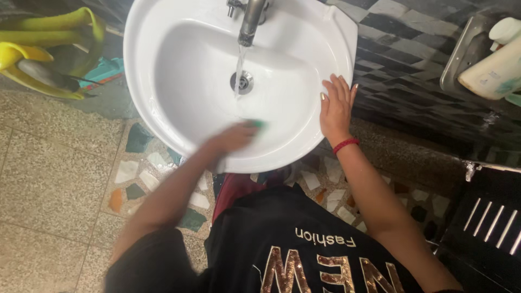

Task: The person cleans a bathroom sink and pedestal with a green sponge and water, then rinses several toothbrushes and a metal cup.

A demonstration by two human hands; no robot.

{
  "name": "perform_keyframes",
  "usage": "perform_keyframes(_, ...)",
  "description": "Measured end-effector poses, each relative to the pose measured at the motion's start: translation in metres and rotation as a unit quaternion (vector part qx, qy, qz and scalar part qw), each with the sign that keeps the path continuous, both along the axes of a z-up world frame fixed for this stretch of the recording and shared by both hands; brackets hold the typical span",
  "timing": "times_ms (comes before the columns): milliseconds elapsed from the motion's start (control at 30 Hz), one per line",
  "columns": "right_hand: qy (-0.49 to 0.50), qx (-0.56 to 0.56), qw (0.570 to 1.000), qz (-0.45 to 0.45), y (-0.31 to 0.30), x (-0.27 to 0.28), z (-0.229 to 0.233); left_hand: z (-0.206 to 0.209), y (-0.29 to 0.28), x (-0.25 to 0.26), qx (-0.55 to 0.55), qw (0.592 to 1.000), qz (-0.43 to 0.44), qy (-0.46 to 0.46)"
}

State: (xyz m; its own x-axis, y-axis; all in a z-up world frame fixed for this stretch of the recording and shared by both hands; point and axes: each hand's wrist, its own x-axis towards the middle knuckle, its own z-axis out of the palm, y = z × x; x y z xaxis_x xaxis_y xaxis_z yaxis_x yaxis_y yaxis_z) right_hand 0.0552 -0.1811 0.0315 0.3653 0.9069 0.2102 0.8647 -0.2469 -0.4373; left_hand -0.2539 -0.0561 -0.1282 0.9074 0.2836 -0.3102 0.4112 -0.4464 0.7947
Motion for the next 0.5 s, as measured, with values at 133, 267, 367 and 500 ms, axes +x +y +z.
perform_keyframes(133,-0.001,-0.001,1.000,0.001,0.000,-0.003,-0.001,0.039,0.130,-0.108,0.589,0.782,0.015,0.203)
perform_keyframes(267,0.008,-0.018,1.000,-0.008,0.002,-0.003,0.002,0.003,0.087,-0.067,0.583,0.779,0.048,0.228)
perform_keyframes(367,0.012,-0.023,1.000,-0.010,0.002,-0.004,0.003,-0.026,-0.015,0.056,0.253,0.949,0.182,0.047)
perform_keyframes(500,-0.001,-0.005,1.000,-0.003,0.000,-0.001,-0.001,0.029,-0.052,0.132,-0.127,0.985,0.095,-0.063)
